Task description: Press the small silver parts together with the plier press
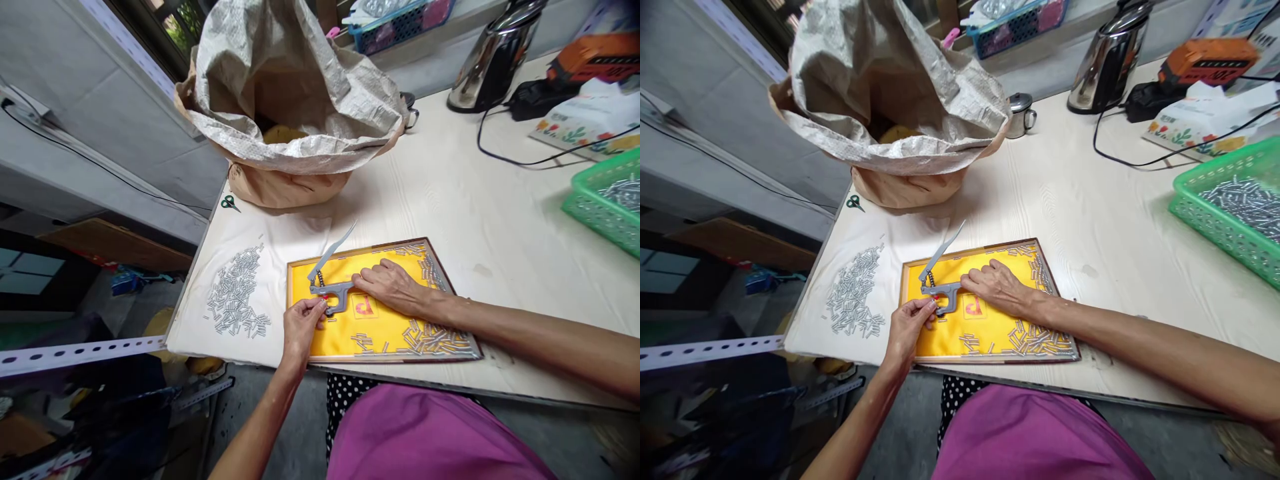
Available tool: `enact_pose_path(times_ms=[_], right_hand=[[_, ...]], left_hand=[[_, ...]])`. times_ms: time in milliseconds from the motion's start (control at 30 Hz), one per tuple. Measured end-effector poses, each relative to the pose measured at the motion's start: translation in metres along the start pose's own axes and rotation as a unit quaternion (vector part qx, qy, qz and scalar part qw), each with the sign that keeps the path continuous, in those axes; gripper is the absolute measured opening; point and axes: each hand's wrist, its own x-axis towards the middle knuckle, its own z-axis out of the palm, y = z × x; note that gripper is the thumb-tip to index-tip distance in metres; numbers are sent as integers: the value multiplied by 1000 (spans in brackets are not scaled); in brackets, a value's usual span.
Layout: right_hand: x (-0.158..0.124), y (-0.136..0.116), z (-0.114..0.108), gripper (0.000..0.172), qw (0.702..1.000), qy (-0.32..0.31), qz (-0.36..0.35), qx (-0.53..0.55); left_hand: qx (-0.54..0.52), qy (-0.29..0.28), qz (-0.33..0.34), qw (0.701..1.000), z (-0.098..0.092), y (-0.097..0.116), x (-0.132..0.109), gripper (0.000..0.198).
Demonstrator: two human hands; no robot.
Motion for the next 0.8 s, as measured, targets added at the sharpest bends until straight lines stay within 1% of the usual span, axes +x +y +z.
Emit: enact_pose_path(times_ms=[133,300,367,467,567,667,800], right_hand=[[-1,1,4,28,1000,12,0,-21],[0,1,9,27,1000,9,9,-13],[0,1,10,26,1000,2,15,-6],[0,1,10,26,1000,-14,21,10],[1,2,11,26,999,-25,33,28],[2,2,14,26,998,-21,45,49],[2,2,17,26,996,-17,51,71]], left_hand=[[-2,8,0,1000,2,-4,0,43],[19,8,-1,1000,3,-3,4,43],[40,-7,-4,999,3,0,6,39],[91,-44,-7,995,1,5,10,30],[133,-60,-22,989,1,10,15,24],[158,-70,-44,984,1,13,20,21],[179,-101,-64,977,1,20,24,20]])
